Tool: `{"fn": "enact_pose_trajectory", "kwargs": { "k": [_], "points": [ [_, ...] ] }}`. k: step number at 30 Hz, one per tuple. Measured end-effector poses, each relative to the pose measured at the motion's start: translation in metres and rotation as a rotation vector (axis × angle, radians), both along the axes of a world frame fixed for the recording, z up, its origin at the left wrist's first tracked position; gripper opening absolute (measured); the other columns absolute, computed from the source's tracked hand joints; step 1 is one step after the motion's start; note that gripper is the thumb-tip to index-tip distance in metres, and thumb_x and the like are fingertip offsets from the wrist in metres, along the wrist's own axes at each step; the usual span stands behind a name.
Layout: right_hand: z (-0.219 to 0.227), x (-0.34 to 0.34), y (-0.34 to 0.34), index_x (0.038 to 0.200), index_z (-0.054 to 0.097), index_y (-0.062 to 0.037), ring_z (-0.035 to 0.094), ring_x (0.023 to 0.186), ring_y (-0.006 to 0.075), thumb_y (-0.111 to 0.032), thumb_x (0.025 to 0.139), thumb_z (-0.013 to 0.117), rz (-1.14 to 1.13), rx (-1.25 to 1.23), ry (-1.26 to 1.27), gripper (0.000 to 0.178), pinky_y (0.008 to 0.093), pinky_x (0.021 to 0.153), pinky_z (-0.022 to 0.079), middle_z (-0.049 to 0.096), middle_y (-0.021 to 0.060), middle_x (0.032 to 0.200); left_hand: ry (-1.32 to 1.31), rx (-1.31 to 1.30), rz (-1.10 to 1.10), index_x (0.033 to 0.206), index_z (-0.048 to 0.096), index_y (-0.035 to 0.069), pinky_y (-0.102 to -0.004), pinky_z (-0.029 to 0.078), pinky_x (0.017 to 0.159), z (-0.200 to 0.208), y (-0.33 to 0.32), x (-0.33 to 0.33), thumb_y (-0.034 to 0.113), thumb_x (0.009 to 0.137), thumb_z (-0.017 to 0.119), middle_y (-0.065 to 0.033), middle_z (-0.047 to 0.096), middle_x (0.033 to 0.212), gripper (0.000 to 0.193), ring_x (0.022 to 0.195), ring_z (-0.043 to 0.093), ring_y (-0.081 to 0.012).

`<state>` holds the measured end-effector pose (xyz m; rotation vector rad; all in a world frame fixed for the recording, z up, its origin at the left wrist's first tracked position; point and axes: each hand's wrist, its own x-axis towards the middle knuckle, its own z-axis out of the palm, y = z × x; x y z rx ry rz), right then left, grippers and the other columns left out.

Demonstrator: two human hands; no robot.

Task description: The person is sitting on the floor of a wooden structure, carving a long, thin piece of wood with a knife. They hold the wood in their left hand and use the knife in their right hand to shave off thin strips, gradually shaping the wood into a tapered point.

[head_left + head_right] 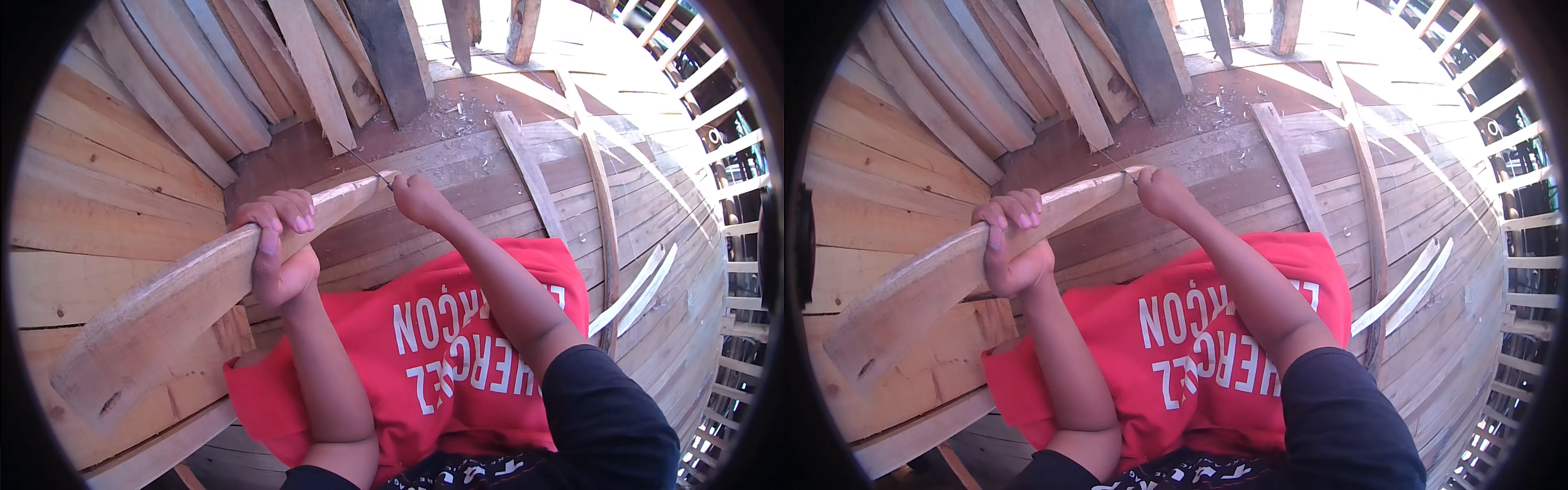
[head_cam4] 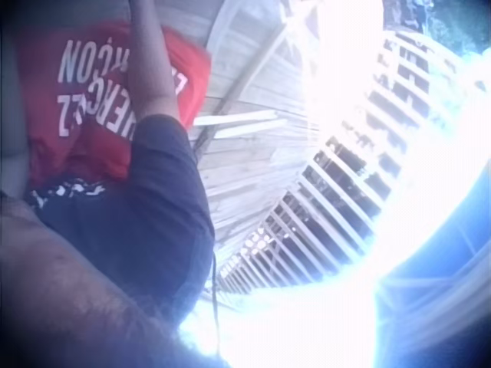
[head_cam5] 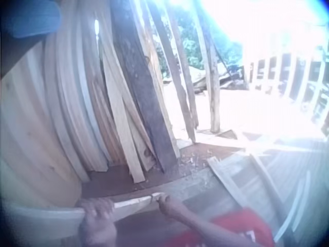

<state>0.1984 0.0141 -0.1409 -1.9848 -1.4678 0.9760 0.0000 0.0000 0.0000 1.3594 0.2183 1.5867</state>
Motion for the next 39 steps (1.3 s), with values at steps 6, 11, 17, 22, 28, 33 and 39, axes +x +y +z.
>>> {"fn": "enact_pose_trajectory", "kwargs": {
  "k": [6,11,17,22,28,33,39],
  "points": [
    [0.051,-0.031,-0.025,0.099,0.063,0.0047,0.059,0.101,0.049,-0.03,0.095,0.033,0.0,-0.077,0.055,0.046,0.0538,0.091,0.046,0.064,0.0307,0.103,0.028,-0.027,-0.031,0.084,0.046,0.012,-0.0361,0.035,0.07,-0.005,-0.003,-0.02,0.024,0.084,0.054,-0.0037,0.049,0.071,0.015,0.067,0.044,-0.0164],
    [0.044,-0.012,-0.014,0.097,0.065,0.0029,0.06,0.102,0.0472,-0.036,0.095,0.035,-0.044,-0.022,0.02,0.049,0.053,0.093,0.045,0.064,0.0294,0.105,0.009,-0.011,-0.036,0.083,0.045,0.013,-0.0358,0.034,0.069,0.0,0.002,-0.012,0.024,0.084,0.054,-0.0033,0.048,0.071,0.015,0.066,0.042,-0.0158],
    [0.012,0.009,-0.001,0.101,0.063,0.0037,0.061,0.102,0.0472,-0.033,0.096,0.033,-0.087,-0.098,0.034,0.048,0.052,0.092,0.047,0.065,0.0284,0.106,0.006,0.02,-0.041,0.083,0.045,0.013,-0.0355,0.034,0.069,0.002,0.001,0.005,0.024,0.084,0.055,-0.003,0.046,0.07,0.015,0.066,0.041,-0.0155],
    [0.032,-0.008,-0.01,0.099,0.061,0.0033,0.062,0.097,0.0471,-0.029,0.096,0.033,0.031,0.013,-0.052,0.043,0.055,0.088,0.047,0.065,0.0273,0.1,0.02,0.023,-0.071,0.082,0.044,0.013,-0.0351,0.034,0.069,-0.001,-0.001,-0.001,0.024,0.084,0.055,-0.0027,0.046,0.07,0.015,0.065,0.04,-0.0155],
    [0.036,-0.013,-0.017,0.098,0.062,0.0033,0.061,0.096,0.0471,-0.03,0.096,0.033,0.069,0.086,-0.09,0.044,0.0556,0.088,0.047,0.065,0.0286,0.099,0.017,0.011,-0.042,0.081,0.043,0.013,-0.0349,0.033,0.068,-0.001,-0.002,-0.004,0.022,0.082,0.055,-0.0022,0.042,0.069,0.016,0.065,0.039,-0.0151],
    [0.029,0.003,-0.007,0.098,0.061,0.0048,0.061,0.096,0.0488,-0.028,0.096,0.034,-0.062,-0.03,-0.004,0.043,0.0564,0.087,0.047,0.064,0.0295,0.1,-0.004,0.02,-0.06,0.081,0.043,0.012,-0.0346,0.032,0.067,0.005,0.001,0.006,0.02,0.078,0.055,-0.0019,0.041,0.068,0.014,0.064,0.037,-0.0146],
    [0.028,-0.005,-0.013,0.098,0.059,0.0058,0.062,0.09,0.0512,-0.021,0.096,0.033,0.099,0.13,-0.164,0.038,0.057,0.078,0.05,0.064,0.0311,0.097,0.005,0.007,-0.075,0.081,0.043,0.012,-0.0346,0.032,0.067,0.002,-0.003,0.003,0.02,0.077,0.054,-0.002,0.041,0.069,0.014,0.064,0.037,-0.0146]
  ]
}}
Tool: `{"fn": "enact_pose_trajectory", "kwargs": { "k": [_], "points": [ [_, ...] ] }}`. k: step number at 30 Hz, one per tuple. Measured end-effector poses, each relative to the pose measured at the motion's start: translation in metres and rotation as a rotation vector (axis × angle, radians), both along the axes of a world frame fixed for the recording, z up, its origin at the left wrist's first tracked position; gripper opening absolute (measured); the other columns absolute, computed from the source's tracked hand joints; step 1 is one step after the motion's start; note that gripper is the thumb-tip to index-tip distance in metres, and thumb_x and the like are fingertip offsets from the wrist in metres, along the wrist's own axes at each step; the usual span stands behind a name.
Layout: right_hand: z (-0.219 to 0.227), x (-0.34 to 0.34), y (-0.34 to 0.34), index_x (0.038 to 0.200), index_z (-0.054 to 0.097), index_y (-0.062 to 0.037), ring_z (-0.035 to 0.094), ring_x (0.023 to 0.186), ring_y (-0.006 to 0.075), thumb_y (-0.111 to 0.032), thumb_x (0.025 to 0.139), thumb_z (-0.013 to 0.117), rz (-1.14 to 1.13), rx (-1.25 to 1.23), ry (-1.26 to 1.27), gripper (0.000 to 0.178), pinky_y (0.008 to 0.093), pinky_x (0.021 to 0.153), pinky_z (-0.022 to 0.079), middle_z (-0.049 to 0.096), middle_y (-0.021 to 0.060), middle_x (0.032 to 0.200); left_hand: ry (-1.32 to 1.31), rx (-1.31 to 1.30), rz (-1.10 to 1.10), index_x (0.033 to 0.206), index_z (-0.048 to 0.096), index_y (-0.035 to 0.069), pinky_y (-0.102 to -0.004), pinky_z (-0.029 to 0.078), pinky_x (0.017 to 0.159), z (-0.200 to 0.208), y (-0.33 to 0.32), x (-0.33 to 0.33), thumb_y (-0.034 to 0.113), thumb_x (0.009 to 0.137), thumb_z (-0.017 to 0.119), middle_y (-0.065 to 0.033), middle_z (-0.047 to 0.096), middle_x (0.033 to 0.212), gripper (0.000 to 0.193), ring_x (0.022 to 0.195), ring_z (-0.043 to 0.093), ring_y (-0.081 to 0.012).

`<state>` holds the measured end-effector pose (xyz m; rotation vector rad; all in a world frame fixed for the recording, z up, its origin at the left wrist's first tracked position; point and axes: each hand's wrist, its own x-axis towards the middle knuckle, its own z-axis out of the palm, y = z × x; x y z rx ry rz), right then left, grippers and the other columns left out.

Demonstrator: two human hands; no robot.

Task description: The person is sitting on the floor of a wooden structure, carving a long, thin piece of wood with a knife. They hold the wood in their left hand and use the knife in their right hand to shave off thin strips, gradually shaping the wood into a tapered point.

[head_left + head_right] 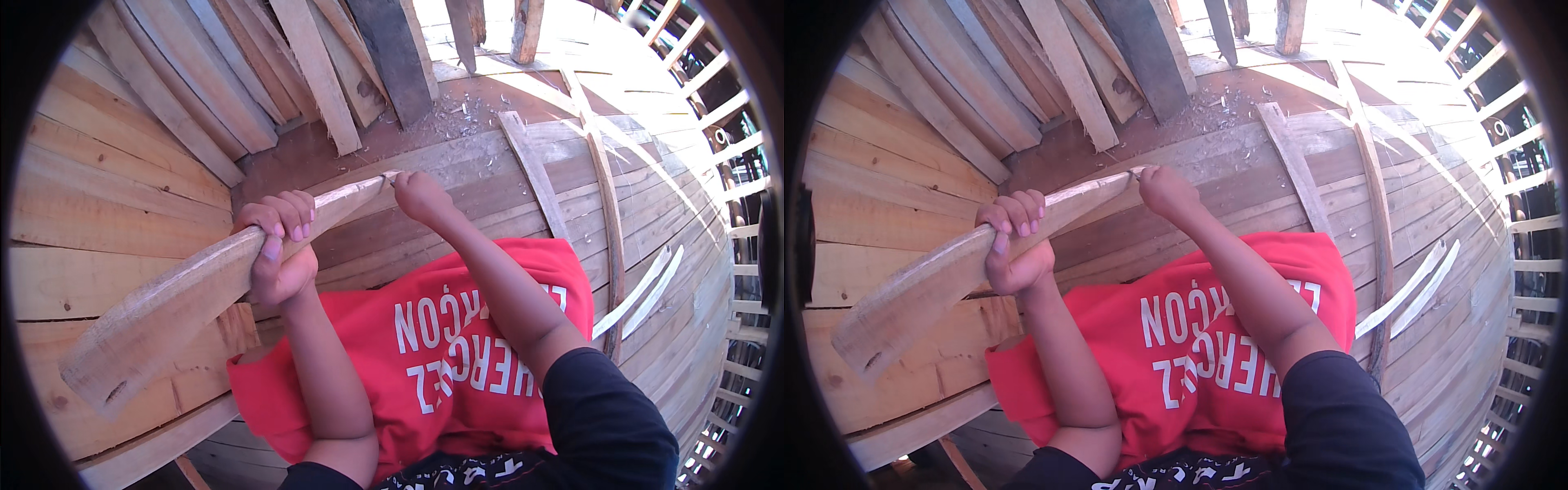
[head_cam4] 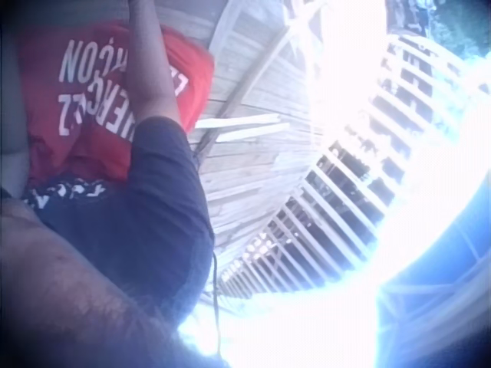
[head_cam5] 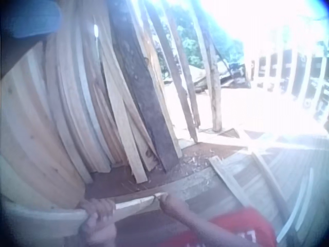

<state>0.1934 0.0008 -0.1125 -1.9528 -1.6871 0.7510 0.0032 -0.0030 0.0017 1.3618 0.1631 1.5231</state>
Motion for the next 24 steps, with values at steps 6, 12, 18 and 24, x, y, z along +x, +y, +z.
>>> {"fn": "enact_pose_trajectory", "kwargs": {
  "k": [6,12,18,24],
  "points": [
    [0.001,-0.011,0.002,0.098,0.059,0.0058,0.062,0.089,0.0511,-0.02,0.096,0.032,0.104,0.03,-0.056,0.037,0.0567,0.077,0.05,0.063,0.0321,0.099,0.005,-0.01,0.012,0.082,0.044,0.012,-0.0342,0.032,0.068,-0.002,-0.001,-0.006,0.019,0.078,0.054,-0.0023,0.042,0.069,0.014,0.064,0.037,-0.0145],
    [-0.012,-0.002,0.009,0.1,0.061,0.0065,0.061,0.097,0.049,-0.027,0.096,0.032,-0.033,-0.087,0.084,0.045,0.0538,0.086,0.049,0.064,0.0325,0.1,-0.009,-0.013,0.009,0.084,0.045,0.011,-0.0337,0.033,0.068,0.0,0.002,-0.003,0.018,0.079,0.054,-0.0014,0.042,0.07,0.012,0.065,0.038,-0.0136],
    [-0.022,0.012,0.015,0.095,0.062,0.0075,0.06,0.099,0.0494,-0.029,0.095,0.033,-0.187,-0.153,0.221,0.047,0.0532,0.09,0.047,0.063,0.0338,0.1,-0.016,-0.045,0.024,0.084,0.044,0.012,-0.0322,0.033,0.069,0.003,0.006,0.003,0.019,0.082,0.057,0.0006,0.04,0.071,0.014,0.066,0.038,-0.0127],
    [-0.017,0.003,0.009,0.095,0.058,0.0077,0.06,0.096,0.0509,-0.026,0.095,0.033,-0.075,-0.056,0.156,0.042,0.0555,0.088,0.046,0.062,0.0351,0.096,0.003,-0.043,0.02,0.085,0.044,0.013,-0.0323,0.033,0.071,-0.001,0.005,0.001,0.024,0.088,0.064,0.0029,0.038,0.071,0.023,0.067,0.038,-0.0123]
  ]
}}
